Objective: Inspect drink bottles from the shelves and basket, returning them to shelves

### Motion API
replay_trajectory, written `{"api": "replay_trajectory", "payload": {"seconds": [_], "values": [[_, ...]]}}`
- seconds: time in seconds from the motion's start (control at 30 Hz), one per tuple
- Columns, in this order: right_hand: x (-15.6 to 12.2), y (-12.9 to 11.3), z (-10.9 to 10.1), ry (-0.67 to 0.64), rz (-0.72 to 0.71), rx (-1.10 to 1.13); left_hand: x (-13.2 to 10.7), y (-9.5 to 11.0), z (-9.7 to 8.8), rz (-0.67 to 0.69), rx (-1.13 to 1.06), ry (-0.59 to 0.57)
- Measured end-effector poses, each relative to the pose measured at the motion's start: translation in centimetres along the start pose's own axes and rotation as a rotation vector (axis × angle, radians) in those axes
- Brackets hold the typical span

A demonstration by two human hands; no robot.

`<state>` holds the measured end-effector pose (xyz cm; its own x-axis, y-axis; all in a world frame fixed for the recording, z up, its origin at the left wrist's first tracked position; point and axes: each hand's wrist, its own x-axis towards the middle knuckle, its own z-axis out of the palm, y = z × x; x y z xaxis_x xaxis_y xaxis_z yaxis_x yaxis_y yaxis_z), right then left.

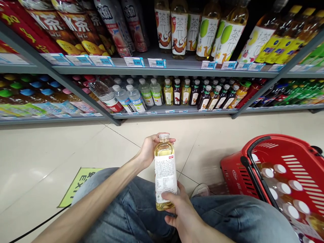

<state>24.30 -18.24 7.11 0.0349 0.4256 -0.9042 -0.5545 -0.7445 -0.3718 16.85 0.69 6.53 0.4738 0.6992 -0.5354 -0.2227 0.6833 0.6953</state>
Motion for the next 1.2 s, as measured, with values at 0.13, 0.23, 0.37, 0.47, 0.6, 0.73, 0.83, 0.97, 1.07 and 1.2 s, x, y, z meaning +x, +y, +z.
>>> {"api": "replay_trajectory", "payload": {"seconds": [0.13,0.23,0.37,0.47,0.6,0.73,0.83,0.97,1.07,1.2], "values": [[-0.1,-0.1,0.1,-0.006,0.006,0.011,0.0,-0.2,-0.2,-0.001,0.012,-0.027],[-0.2,-0.2,0.2,-0.006,0.005,0.018,-0.1,-0.2,-0.2,0.001,0.021,-0.033],[-0.1,-0.1,0.2,0.003,-0.001,0.021,-0.2,0.0,-0.1,0.002,0.015,-0.052],[0.1,0.2,0.0,0.003,-0.030,-0.021,-0.5,0.4,0.2,0.017,0.023,-0.071],[0.3,0.4,-0.2,-0.034,-0.117,-0.107,-1.2,1.0,0.7,0.056,0.035,-0.118],[0.2,0.3,-0.2,-0.139,-0.161,-0.162,-1.8,1.5,1.0,0.080,0.006,-0.218],[-0.5,0.0,0.0,-0.256,-0.125,-0.244,-2.0,1.7,0.9,0.092,-0.052,-0.296],[-1.8,-0.6,0.4,-0.514,-0.137,-0.277,-2.4,2.0,0.2,0.073,-0.175,-0.433],[-2.4,-0.8,0.5,-0.618,-0.176,-0.283,-2.6,2.1,0.0,0.055,-0.171,-0.534],[-1.6,0.1,0.2,-0.447,-0.117,-0.346,-2.6,1.7,0.4,0.074,-0.133,-0.551]]}}
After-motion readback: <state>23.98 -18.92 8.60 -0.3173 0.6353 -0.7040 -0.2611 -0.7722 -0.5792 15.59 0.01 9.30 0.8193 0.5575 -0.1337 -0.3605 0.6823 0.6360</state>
